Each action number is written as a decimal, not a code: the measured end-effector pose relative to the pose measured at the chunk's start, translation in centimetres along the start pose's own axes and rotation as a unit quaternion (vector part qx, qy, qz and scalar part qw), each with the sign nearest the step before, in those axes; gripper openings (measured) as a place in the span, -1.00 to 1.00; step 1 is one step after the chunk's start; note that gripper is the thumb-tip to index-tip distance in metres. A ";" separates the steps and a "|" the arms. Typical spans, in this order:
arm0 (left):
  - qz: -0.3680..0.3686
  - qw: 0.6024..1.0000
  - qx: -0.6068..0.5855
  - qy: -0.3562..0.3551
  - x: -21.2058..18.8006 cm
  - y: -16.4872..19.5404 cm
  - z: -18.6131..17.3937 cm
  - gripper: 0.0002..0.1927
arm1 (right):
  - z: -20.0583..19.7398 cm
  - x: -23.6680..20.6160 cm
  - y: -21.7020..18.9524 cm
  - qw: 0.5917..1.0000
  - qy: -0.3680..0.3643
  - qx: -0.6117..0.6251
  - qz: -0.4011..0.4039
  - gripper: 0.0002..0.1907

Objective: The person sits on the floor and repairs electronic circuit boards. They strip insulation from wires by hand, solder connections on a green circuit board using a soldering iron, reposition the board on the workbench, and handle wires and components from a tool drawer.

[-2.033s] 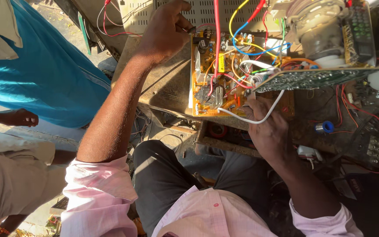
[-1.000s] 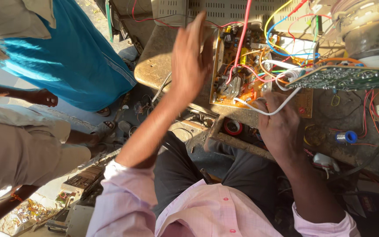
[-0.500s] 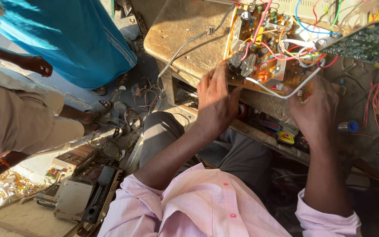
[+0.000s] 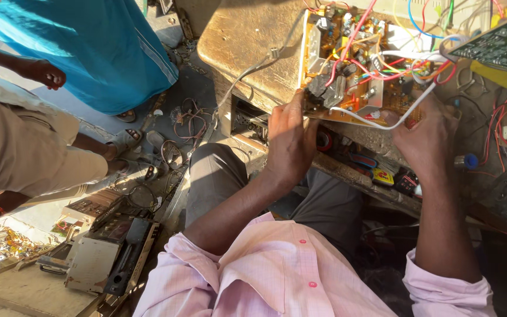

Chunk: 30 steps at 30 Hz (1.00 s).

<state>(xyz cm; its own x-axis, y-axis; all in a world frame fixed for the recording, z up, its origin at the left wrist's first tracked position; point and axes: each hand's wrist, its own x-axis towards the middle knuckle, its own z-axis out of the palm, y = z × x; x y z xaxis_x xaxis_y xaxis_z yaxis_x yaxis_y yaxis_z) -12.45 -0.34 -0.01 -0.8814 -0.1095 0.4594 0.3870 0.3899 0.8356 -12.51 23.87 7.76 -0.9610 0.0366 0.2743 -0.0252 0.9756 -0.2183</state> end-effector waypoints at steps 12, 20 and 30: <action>0.068 0.995 0.068 0.026 1.7 -1.1 -2.6 -0.35 | -0.7 1.4 -0.2 0.997 -0.001 -0.005 -0.072 -0.47; 0.133 0.975 -0.044 0.171 10.0 -8.7 -4.7 -0.47 | -1.5 0.5 2.8 0.991 0.106 -0.008 -0.077 -0.56; 0.031 0.950 -0.093 0.295 21.8 -17.0 -1.5 -0.86 | -1.4 1.4 3.4 0.990 0.136 0.043 -0.015 -0.66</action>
<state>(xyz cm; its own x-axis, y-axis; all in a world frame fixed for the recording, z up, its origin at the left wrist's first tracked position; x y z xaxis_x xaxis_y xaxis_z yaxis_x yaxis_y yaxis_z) -37.85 -10.73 -3.70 -0.5715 -0.6062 0.5531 0.5234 0.2499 0.8146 -13.59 27.60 8.75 -0.8497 0.0760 0.5217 -0.0878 0.9553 -0.2823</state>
